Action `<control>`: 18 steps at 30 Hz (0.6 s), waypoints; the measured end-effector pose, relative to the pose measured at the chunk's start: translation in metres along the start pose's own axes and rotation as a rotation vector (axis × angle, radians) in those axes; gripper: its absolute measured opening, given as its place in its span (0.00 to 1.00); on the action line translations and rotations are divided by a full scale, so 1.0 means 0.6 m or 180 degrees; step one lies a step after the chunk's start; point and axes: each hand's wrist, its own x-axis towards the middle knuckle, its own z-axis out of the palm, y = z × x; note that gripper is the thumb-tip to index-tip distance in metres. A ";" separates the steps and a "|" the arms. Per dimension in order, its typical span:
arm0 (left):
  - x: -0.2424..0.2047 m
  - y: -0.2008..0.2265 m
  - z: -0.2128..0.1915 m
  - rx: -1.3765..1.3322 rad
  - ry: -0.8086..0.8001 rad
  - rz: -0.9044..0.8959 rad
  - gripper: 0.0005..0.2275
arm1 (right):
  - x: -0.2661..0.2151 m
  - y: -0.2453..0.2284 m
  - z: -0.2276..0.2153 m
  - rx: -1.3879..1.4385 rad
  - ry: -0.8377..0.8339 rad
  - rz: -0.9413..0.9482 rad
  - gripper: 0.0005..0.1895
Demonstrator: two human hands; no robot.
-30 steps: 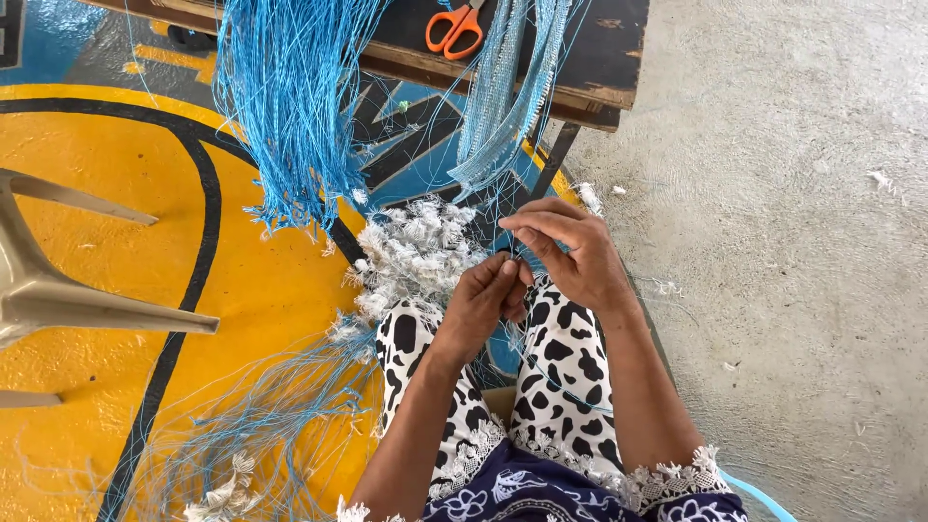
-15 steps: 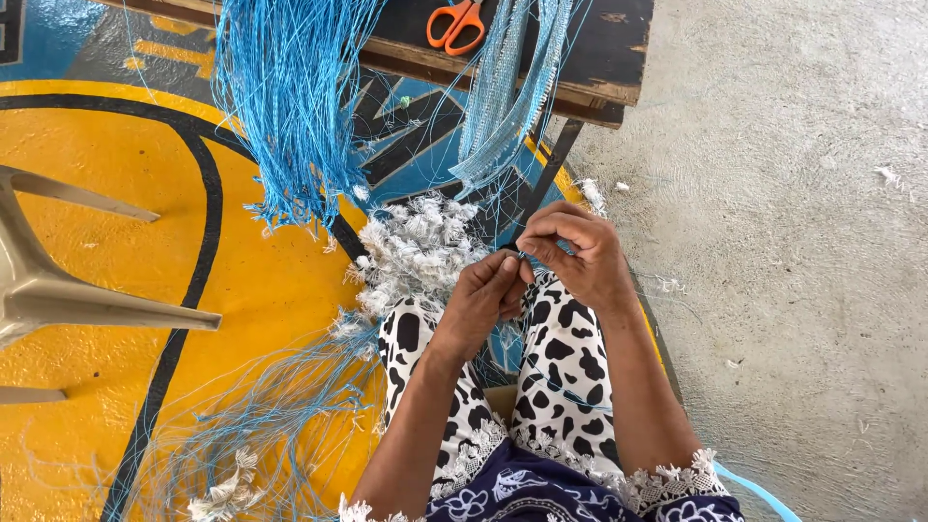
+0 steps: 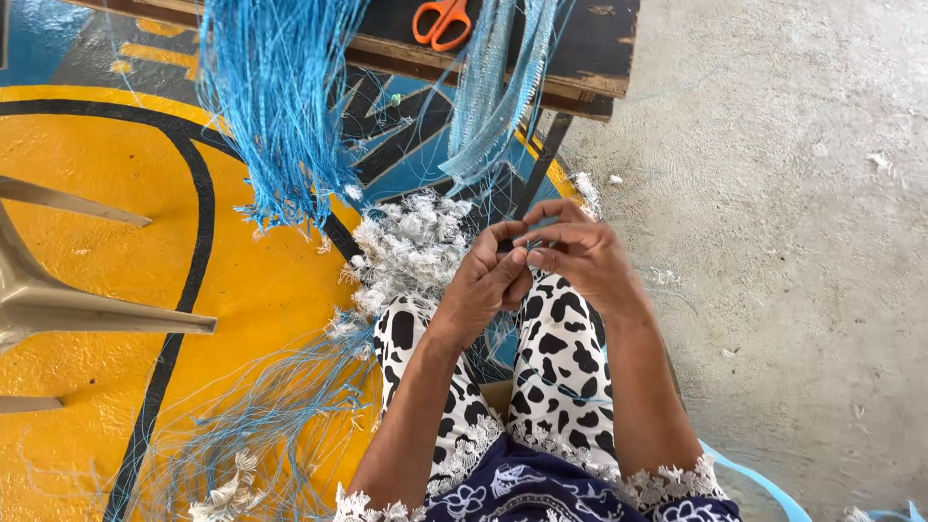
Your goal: Knotting and weaving blue plastic strands and white decorative material together.
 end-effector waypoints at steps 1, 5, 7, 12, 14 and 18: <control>0.000 0.001 0.004 -0.0004 -0.0002 -0.0020 0.26 | -0.003 0.007 -0.002 0.0005 0.0009 0.0017 0.12; 0.001 0.003 0.009 -0.0168 -0.0195 -0.0044 0.26 | -0.009 0.023 -0.005 0.0993 0.0177 0.0125 0.10; 0.008 -0.004 0.005 -0.0136 -0.0243 -0.0012 0.26 | -0.008 0.021 -0.002 0.1165 0.0280 0.0135 0.09; 0.018 -0.027 -0.005 -0.0184 -0.0160 -0.0115 0.26 | -0.016 -0.009 0.024 -0.0050 0.0955 -0.0161 0.07; 0.014 -0.002 0.009 -0.0075 -0.0098 -0.0074 0.29 | -0.020 0.000 0.020 0.0390 0.0834 0.0130 0.08; 0.025 0.011 0.017 0.0205 -0.0111 0.0006 0.38 | -0.021 0.020 0.012 0.2037 0.0123 0.0370 0.11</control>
